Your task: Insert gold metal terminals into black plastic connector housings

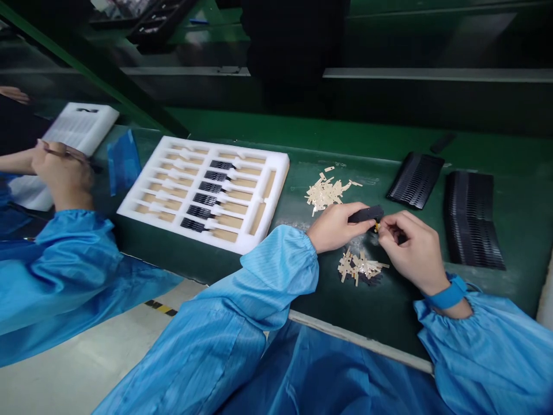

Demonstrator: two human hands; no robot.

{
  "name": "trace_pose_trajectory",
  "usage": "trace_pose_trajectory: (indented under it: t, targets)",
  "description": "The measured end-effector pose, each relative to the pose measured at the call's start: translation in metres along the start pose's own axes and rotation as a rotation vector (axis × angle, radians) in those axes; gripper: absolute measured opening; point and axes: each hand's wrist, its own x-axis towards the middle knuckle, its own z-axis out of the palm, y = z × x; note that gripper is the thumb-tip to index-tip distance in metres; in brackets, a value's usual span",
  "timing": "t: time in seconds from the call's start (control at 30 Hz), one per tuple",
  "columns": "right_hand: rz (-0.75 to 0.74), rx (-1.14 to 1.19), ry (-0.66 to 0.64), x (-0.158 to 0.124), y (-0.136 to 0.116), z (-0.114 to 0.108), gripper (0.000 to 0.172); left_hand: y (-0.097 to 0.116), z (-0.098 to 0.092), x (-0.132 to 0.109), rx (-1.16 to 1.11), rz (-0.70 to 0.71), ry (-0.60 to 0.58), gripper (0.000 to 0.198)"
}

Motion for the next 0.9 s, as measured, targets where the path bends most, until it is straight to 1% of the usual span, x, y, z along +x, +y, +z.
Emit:
trace_pose_trajectory:
  t: [0.1,0.27,0.37,0.47,0.57,0.77,0.83,0.9]
  targets:
    - [0.000,0.000,-0.002,0.0003,-0.0019,0.0007,0.011,0.0005,-0.0004,0.0005,0.017,-0.031,0.018,0.023]
    - [0.107,0.034,0.092,-0.0014,-0.0034,0.0013,0.003,0.0006,-0.0007,0.0008,-0.005,-0.084,0.074,0.022]
    - [0.143,0.079,0.044,-0.0028,-0.0021,0.0022,0.009,0.0004,0.0004,0.0000,-0.005,-0.091,0.073,0.022]
    - [0.176,0.113,0.023,-0.0034,-0.0005,0.0033,0.011,0.0007,0.0016,-0.0008,0.005,-0.074,0.057,0.023]
    - [0.172,0.113,0.033,-0.0038,-0.0002,0.0036,0.011,0.0011,0.0025,-0.0011,0.019,-0.058,0.045,0.022]
    - [0.109,0.072,0.031,-0.0039,-0.0009,0.0047,0.011,0.0017,0.0046,-0.0020,0.007,-0.036,0.040,0.018]
    - [0.125,0.063,0.055,-0.0033,0.0005,0.0054,0.011,0.0022,0.0039,-0.0014,-0.014,-0.045,0.039,0.017]
    - [0.188,0.071,0.129,-0.0023,0.0029,0.0056,0.011,0.0028,0.0017,0.0005,-0.094,-0.086,0.068,0.019]
